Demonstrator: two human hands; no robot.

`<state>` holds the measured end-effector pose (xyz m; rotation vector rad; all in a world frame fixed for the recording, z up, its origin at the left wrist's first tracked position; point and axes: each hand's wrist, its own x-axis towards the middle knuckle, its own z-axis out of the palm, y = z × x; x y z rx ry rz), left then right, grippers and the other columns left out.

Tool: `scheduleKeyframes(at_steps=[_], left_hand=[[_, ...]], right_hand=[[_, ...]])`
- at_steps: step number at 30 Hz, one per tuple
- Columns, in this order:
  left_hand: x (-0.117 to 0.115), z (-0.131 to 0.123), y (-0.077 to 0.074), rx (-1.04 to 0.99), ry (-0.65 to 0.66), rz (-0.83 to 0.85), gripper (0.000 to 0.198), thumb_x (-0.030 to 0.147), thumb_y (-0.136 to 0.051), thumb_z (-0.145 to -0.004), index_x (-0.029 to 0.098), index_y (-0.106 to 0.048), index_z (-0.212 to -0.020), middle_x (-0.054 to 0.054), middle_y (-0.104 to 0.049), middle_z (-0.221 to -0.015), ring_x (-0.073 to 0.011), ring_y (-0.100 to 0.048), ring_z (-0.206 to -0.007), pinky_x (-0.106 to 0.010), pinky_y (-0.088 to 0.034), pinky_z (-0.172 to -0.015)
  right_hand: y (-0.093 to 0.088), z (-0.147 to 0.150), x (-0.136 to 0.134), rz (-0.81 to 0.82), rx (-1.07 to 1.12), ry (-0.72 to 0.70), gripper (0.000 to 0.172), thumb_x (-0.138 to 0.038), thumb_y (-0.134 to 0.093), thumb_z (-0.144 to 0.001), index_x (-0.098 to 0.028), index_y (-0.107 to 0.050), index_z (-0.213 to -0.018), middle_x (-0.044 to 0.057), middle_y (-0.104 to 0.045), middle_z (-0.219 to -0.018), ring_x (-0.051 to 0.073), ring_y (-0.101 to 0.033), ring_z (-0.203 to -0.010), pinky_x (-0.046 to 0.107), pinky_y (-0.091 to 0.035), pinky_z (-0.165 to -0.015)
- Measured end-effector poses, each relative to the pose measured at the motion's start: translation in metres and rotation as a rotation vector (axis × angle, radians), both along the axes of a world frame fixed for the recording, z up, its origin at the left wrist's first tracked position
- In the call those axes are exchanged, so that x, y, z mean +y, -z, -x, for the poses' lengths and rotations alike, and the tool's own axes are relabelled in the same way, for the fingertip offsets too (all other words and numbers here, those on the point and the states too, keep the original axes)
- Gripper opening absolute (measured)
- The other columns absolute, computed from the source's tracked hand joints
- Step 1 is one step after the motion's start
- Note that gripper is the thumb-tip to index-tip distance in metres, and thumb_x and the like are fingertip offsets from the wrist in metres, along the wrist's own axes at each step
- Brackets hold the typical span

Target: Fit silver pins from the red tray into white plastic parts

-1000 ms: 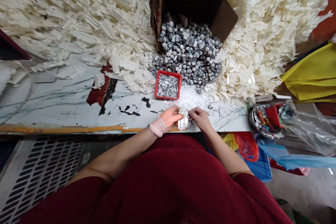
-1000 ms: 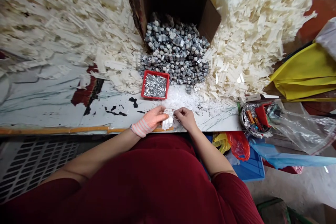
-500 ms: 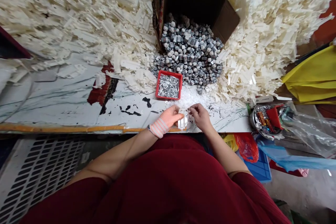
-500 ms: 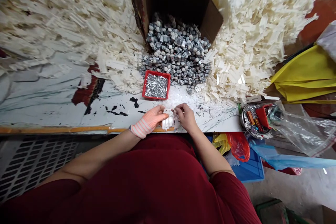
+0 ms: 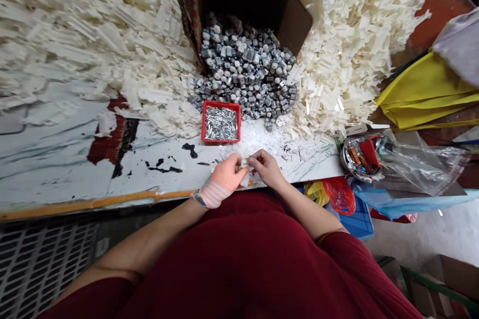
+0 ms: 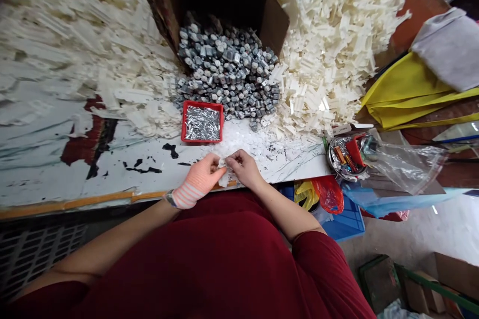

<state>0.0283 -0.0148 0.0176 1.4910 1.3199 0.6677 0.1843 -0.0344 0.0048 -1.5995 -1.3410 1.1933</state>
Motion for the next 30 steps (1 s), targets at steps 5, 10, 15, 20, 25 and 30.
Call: scheduleKeyframes(at_steps=[5,10,15,20,25,30], left_hand=[[0.006,-0.003,0.005,-0.107,0.048,0.173,0.019,0.027,-0.066,-0.066,0.021,-0.050,-0.073,0.007,-0.046,-0.056,-0.0116,-0.045,-0.051,-0.023,-0.034,-0.053],[0.009,-0.007,0.010,-0.274,0.047,0.375,0.020,0.028,-0.064,-0.066,0.021,-0.048,-0.076,0.009,-0.041,-0.052,-0.0096,-0.041,-0.043,-0.021,-0.031,-0.044],[0.009,-0.010,0.012,-0.339,0.019,0.400,0.020,0.027,-0.063,-0.065,0.019,-0.050,-0.078,0.010,-0.038,-0.051,-0.0076,-0.035,-0.042,-0.020,-0.025,-0.042],[0.011,-0.014,0.013,-0.375,0.000,0.427,0.023,0.027,-0.064,-0.064,0.017,-0.056,-0.083,0.009,-0.042,-0.051,-0.0078,-0.036,-0.043,-0.020,-0.025,-0.043],[0.011,-0.014,0.012,-0.408,0.002,0.421,0.027,0.028,-0.063,-0.065,0.015,-0.060,-0.088,0.008,-0.047,-0.053,-0.0083,-0.040,-0.045,-0.021,-0.029,-0.045],[0.012,-0.006,0.001,-0.307,0.031,0.359,0.026,0.029,-0.060,-0.067,0.015,-0.063,-0.087,0.004,-0.055,-0.057,-0.0111,-0.048,-0.050,-0.023,-0.036,-0.049]], right_hand=[[0.006,-0.058,0.004,-0.105,-0.281,-0.025,0.024,-0.043,-0.054,-0.085,-0.021,-0.061,-0.081,0.003,-0.064,-0.082,0.017,-0.059,-0.077,0.031,-0.049,-0.071],[0.018,-0.117,0.014,-0.116,-1.017,0.146,0.012,-0.026,-0.056,-0.082,-0.018,-0.065,-0.083,0.013,-0.060,-0.097,0.026,-0.055,-0.094,0.035,-0.044,-0.073],[0.020,-0.107,0.022,-0.172,-0.888,0.190,0.013,-0.023,-0.050,-0.083,-0.019,-0.063,-0.082,0.011,-0.063,-0.092,0.025,-0.057,-0.090,0.035,-0.045,-0.076],[-0.002,-0.052,0.020,-0.323,-0.302,0.032,0.012,-0.031,-0.056,-0.082,-0.022,-0.059,-0.075,0.004,-0.067,-0.084,0.018,-0.062,-0.078,0.033,-0.049,-0.077],[-0.011,-0.021,0.013,-0.553,-0.419,-0.203,0.014,-0.028,-0.056,-0.085,-0.022,-0.059,-0.073,0.006,-0.068,-0.086,0.019,-0.062,-0.085,0.035,-0.048,-0.078],[-0.006,-0.020,0.010,-0.649,-0.594,-0.264,0.013,-0.030,-0.059,-0.089,-0.022,-0.067,-0.081,0.007,-0.070,-0.089,0.019,-0.061,-0.085,0.036,-0.045,-0.078]])
